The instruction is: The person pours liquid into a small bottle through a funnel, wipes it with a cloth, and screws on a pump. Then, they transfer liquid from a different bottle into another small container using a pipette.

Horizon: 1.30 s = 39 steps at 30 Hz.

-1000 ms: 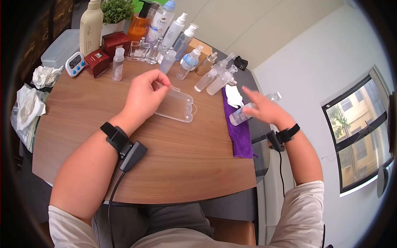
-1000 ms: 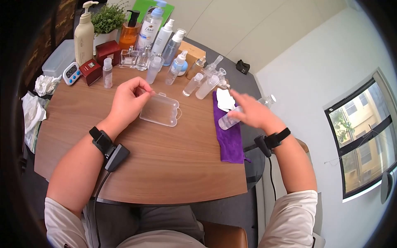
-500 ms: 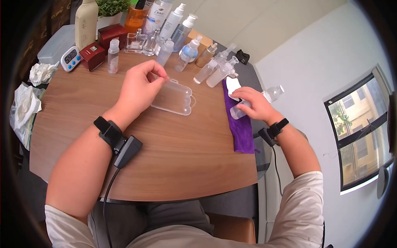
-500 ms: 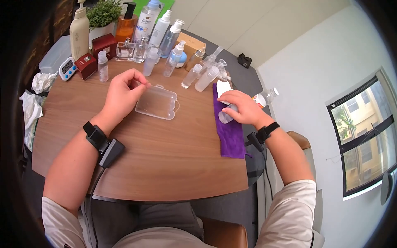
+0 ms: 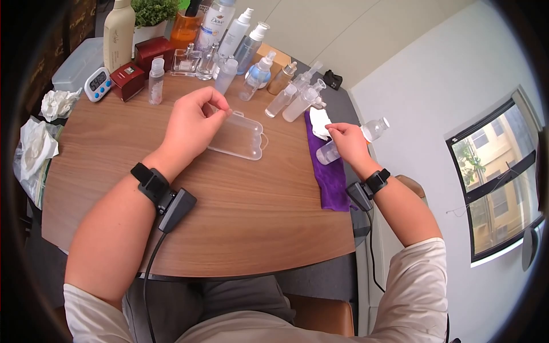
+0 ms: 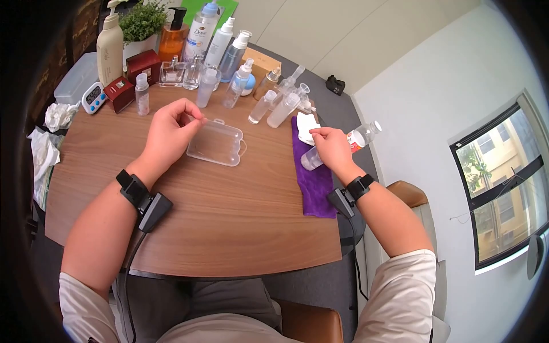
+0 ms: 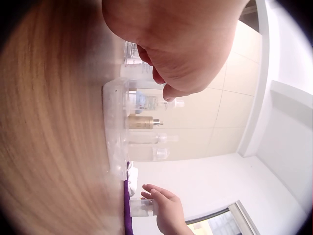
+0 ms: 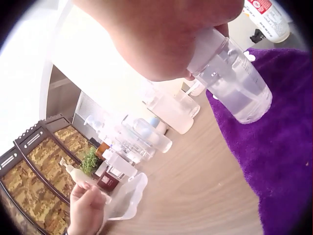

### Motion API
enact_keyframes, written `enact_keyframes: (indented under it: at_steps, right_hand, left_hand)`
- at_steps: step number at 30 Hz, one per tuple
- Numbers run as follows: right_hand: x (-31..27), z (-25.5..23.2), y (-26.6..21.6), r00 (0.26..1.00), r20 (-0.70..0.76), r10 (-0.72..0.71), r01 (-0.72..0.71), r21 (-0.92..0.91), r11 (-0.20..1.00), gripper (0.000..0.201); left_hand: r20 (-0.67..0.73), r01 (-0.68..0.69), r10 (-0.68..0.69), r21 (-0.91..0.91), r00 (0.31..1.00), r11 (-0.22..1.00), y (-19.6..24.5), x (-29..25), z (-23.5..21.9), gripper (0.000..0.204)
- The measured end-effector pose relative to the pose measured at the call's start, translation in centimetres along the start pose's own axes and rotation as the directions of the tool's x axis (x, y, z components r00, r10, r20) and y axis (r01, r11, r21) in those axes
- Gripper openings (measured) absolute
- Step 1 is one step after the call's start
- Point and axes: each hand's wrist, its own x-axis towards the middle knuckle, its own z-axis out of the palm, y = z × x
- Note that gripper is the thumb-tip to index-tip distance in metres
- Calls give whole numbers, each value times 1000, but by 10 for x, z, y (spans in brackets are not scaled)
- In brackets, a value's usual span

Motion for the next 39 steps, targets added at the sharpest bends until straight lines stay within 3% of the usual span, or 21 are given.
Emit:
enact_keyframes:
  at_steps: [2, 3, 4, 5, 7, 11, 13, 14, 16, 17, 18, 20, 21, 23, 28, 30, 32, 36, 38, 39]
  right_hand:
    - [-3, 0, -2, 1000, 1, 26, -25, -33, 999, 24]
    - [-7, 0, 2, 973, -45, -225, 224, -23, 974, 22]
    - [-9, 0, 5, 883, -91, -460, 460, -24, 887, 20]
    - [-7, -2, 10, 882, -89, -463, 463, -24, 886, 20]
    - [-4, -4, 17, 712, -98, -695, 696, -34, 718, 17]
    - [-2, -2, 18, 691, -96, -716, 715, -48, 697, 16]
    - [-7, -1, 11, 610, -135, -781, 761, -173, 625, 16]
    - [-11, -3, 8, 608, -136, -782, 763, -174, 623, 16]
    - [-18, -7, 2, 564, -20, -825, 806, -201, 556, 18]
    - [-19, -6, 0, 527, -41, -849, 826, -211, 523, 16]
    - [-19, -4, 0, 528, -42, -848, 825, -212, 524, 16]
    - [-14, 1, 6, 658, -150, -738, 717, -177, 674, 11]
    - [-11, 2, 12, 659, -152, -737, 715, -179, 676, 11]
    - [-3, 2, 23, 809, -163, -566, 560, -81, 824, 10]
    - [-8, 2, 17, 757, -155, -635, 621, -135, 772, 9]
    - [-12, -1, 12, 733, -142, -665, 648, -150, 747, 9]
    - [-17, -3, 5, 595, -105, -797, 776, -183, 604, 8]
    - [-9, 4, -4, 604, -127, -787, 774, -143, 617, 7]
    - [4, 7, 7, 771, -134, -623, 617, -86, 782, 12]
    - [8, 7, 15, 796, -174, -580, 579, -60, 813, 18]
  left_hand:
    - [-1, -7, 7, 1, 1000, 1000, 0, 0, 0, 9]
    - [-2, -13, 13, 2, 1000, 1000, 0, 0, 0, 9]
    - [-4, -12, 12, 1, 1000, 1000, 0, -1, 0, 9]
    - [3, -11, 11, -10, 1000, 1000, 1, -1, 0, 6]
    - [8, -10, 10, -21, 1000, 1000, 0, -1, -1, 3]
    - [15, -4, 4, -23, 1000, 1000, 1, -1, 0, 1]
    - [13, 0, 0, -19, 1000, 1000, 2, -1, 0, 2]
    - [15, -11, 11, -17, 1000, 1000, 2, -1, -1, 3]
    - [18, -23, 23, -16, 1000, 1000, 2, -1, -1, 4]
    - [19, -15, 16, -17, 1000, 1000, 3, -1, 0, 5]
    - [20, -8, 8, -19, 1000, 1000, 2, -1, 0, 6]
    - [14, -26, 27, -23, 1000, 999, 0, -1, 1, 8]
    - [6, -44, 44, -27, 999, 999, -1, -1, 1, 11]
    - [10, -37, 37, -21, 999, 999, 0, -1, 1, 12]
    - [17, -39, 39, -21, 999, 999, 2, -2, 0, 12]
    - [28, -8, 8, -12, 1000, 1000, 3, -2, -1, 1]
    - [28, -9, 9, -5, 1000, 1000, 5, -2, -2, 1]
    - [32, -21, 21, 11, 999, 1000, 1, -2, 1, 11]
    - [32, -27, 27, 6, 999, 1000, -2, -1, 2, 11]
    - [24, -31, 31, 3, 999, 1000, -2, 0, 3, 11]
